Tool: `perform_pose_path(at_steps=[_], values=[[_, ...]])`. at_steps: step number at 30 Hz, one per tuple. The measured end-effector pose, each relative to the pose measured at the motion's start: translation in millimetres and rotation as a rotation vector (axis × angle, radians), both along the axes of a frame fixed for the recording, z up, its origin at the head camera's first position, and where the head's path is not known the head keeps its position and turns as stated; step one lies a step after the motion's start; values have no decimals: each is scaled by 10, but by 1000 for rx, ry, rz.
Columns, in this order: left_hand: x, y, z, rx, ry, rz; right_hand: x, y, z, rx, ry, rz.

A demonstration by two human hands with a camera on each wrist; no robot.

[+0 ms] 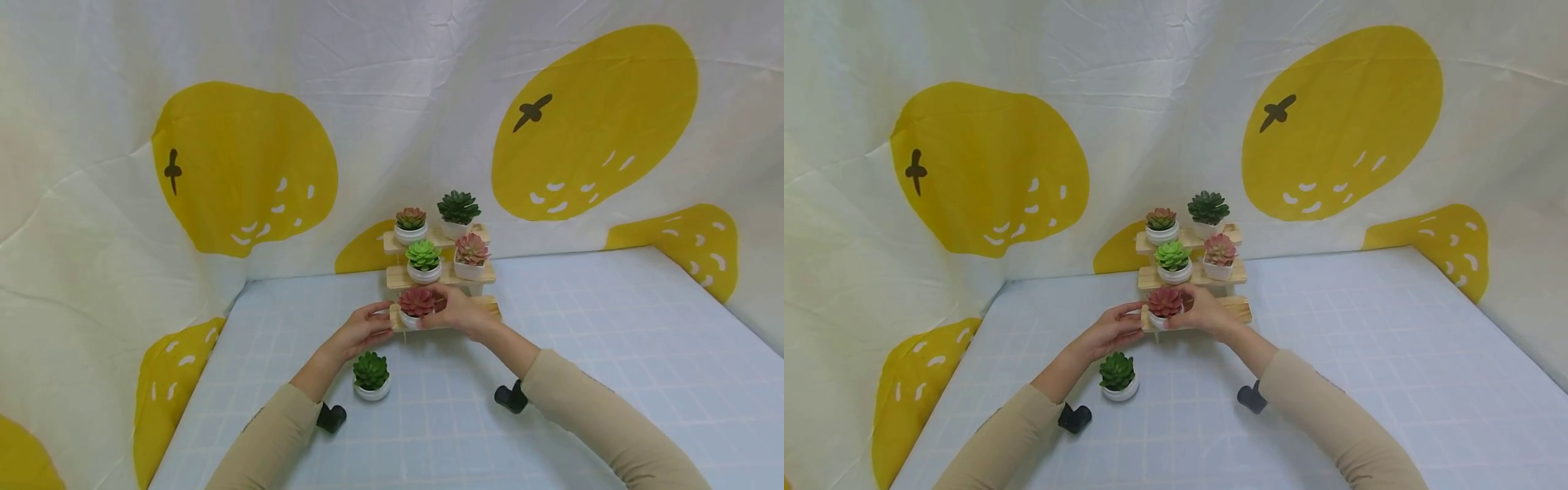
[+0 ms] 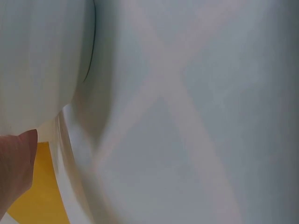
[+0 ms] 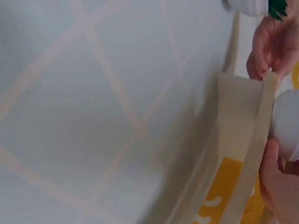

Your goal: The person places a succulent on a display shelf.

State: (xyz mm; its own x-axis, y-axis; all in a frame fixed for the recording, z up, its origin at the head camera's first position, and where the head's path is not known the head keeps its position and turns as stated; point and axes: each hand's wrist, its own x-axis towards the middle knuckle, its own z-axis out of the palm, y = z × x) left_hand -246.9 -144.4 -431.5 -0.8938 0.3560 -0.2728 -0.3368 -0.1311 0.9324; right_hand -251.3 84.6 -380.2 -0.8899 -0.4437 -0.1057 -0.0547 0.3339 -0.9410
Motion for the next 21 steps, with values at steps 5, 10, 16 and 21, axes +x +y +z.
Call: perform_pose_path(at_steps=[5,10,16,21], values=[[-5,-5,-4,5,6,-6,3,8,-10,-22,-5,-3],[-8,-11,-7,3,5,-9,15,50,-31,-54,-12,-1],[-4,-13,-12,9,-6,3,59,117,-34,-83,-59,-31],[7,-12,-2,10,-1,-2,124,167,-27,-131,-80,-37]])
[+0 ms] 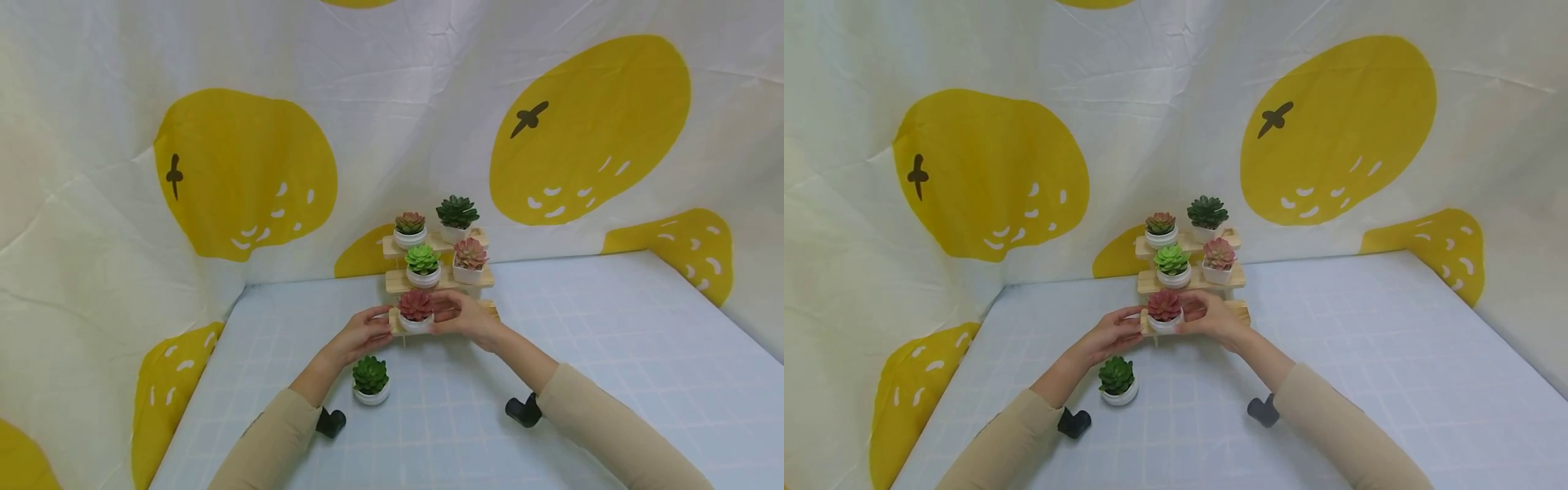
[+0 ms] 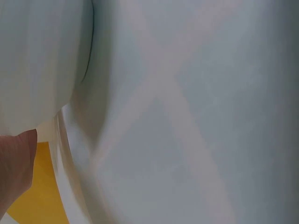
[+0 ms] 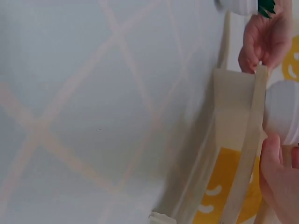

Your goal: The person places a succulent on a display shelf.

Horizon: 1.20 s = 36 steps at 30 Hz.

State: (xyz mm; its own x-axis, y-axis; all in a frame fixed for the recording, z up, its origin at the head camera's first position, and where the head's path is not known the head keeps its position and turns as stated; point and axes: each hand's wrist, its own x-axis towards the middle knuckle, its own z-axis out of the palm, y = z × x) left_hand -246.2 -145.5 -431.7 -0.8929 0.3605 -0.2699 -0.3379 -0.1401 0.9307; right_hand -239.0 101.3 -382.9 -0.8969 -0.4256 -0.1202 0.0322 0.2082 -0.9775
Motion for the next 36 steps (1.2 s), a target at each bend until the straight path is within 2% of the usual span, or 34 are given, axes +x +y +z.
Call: perform_pose_path(at_steps=[6,15,24,36], values=[[3,5,10,-2,-9,0,81,80,-10,-62,-8,25],[-11,-2,11,-4,-20,20,190,105,-47,-79,22,63],[-9,10,10,-9,-29,25,298,76,-107,-111,-7,30],[0,24,26,-16,-25,31,453,-51,-158,-120,-49,172]])
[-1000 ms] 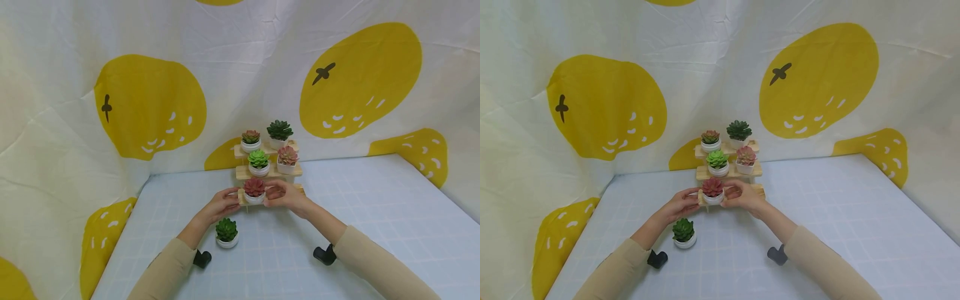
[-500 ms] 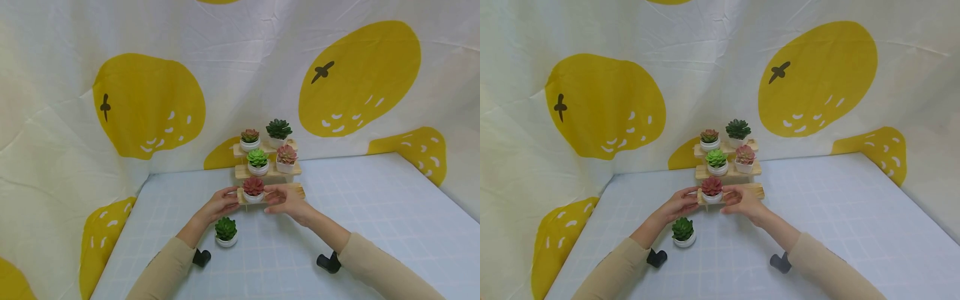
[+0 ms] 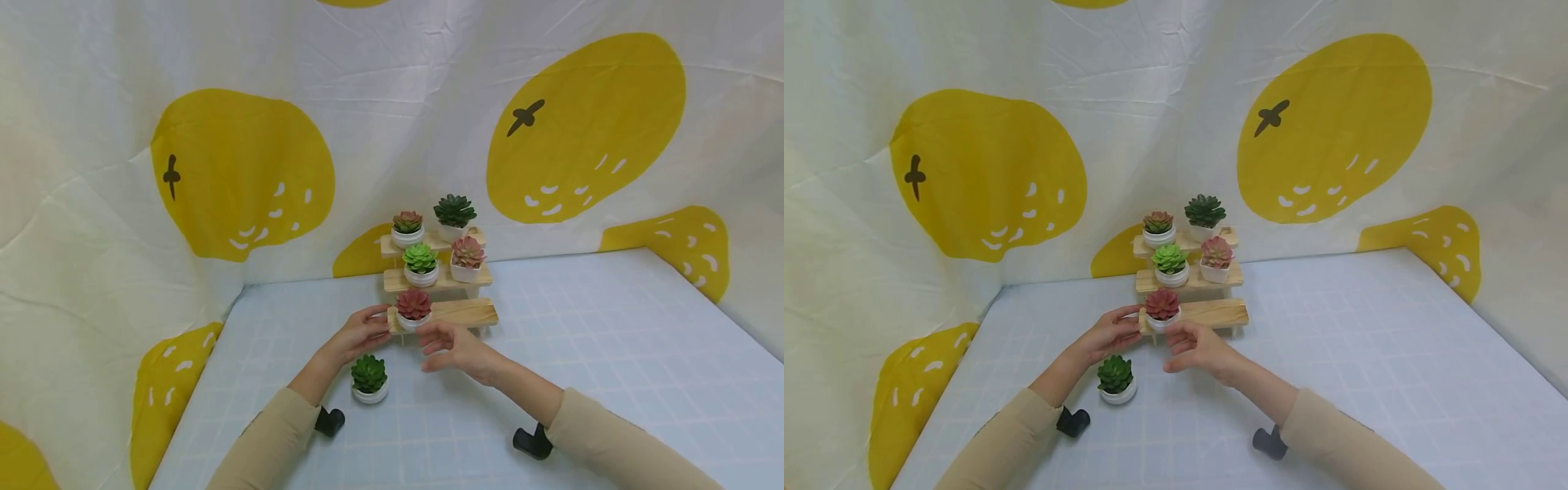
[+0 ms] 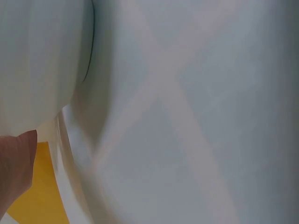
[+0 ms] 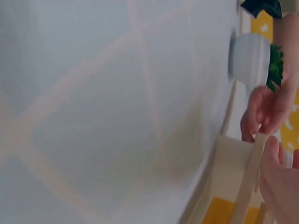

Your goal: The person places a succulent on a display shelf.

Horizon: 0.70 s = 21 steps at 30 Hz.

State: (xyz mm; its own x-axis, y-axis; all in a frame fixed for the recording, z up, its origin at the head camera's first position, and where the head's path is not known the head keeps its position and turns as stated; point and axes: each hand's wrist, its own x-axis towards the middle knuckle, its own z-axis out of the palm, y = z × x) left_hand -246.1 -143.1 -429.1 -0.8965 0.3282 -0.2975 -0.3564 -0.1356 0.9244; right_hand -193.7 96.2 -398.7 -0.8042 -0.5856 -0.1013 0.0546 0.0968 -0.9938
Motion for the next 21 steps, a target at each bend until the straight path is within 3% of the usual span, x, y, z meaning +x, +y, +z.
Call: perform_pose_path(at_steps=[9,21], values=[[-3,-13,-6,12,24,-8,54,-174,-60,9,22,75],[2,-27,-24,22,40,-25,108,-422,-228,32,29,66]])
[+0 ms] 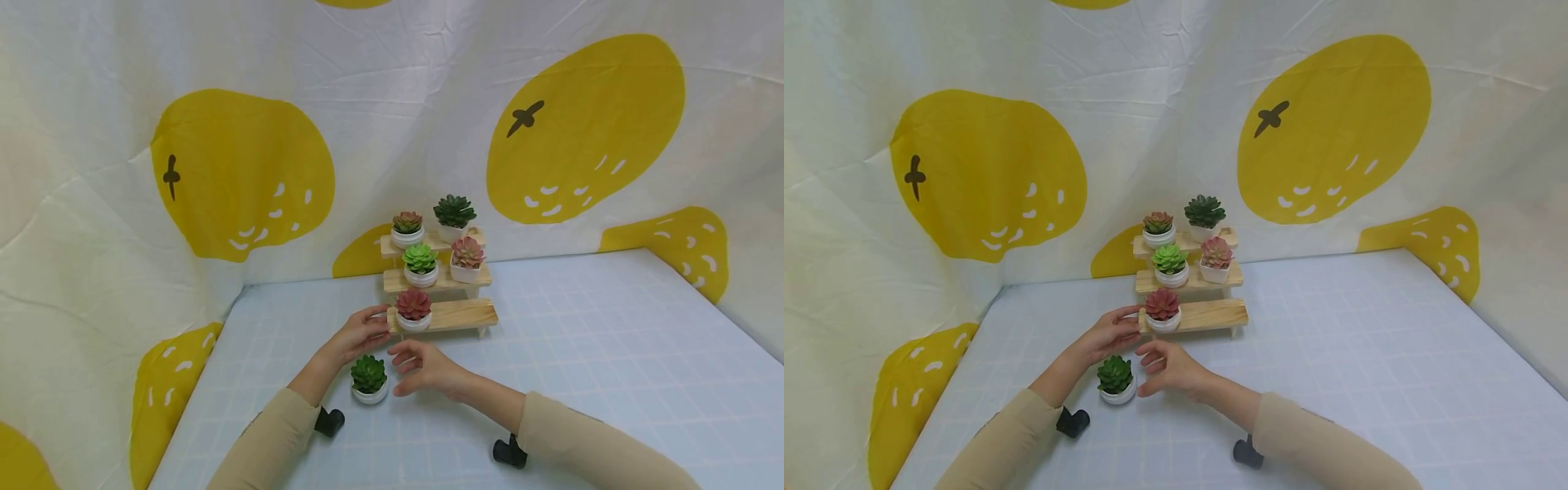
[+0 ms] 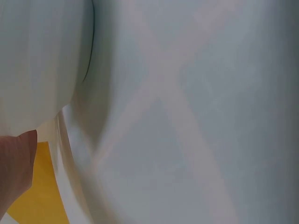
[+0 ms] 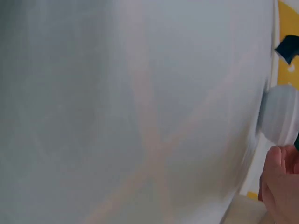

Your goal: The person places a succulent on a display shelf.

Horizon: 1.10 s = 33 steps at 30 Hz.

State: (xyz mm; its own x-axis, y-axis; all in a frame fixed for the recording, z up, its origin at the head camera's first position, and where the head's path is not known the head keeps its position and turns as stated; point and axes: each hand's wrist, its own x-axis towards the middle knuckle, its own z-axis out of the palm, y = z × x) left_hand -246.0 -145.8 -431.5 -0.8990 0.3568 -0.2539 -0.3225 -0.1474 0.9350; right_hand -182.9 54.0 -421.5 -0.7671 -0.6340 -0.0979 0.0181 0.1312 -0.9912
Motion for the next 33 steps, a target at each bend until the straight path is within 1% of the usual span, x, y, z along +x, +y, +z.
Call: perform_pose_path(at_steps=[5,9,18,23,28,33], values=[[4,-2,-3,-8,10,1,20,-77,-50,15,-8,12],[0,0,-6,-11,7,0,26,-143,-74,38,3,3],[8,1,-16,-19,7,-5,1,-264,-88,137,55,-18],[10,3,-13,-21,19,-4,-8,-313,-64,191,112,-7],[8,6,-13,-21,24,-12,-18,-334,-76,216,141,-10],[4,8,-18,-26,31,-6,-28,-355,-83,218,167,7]])
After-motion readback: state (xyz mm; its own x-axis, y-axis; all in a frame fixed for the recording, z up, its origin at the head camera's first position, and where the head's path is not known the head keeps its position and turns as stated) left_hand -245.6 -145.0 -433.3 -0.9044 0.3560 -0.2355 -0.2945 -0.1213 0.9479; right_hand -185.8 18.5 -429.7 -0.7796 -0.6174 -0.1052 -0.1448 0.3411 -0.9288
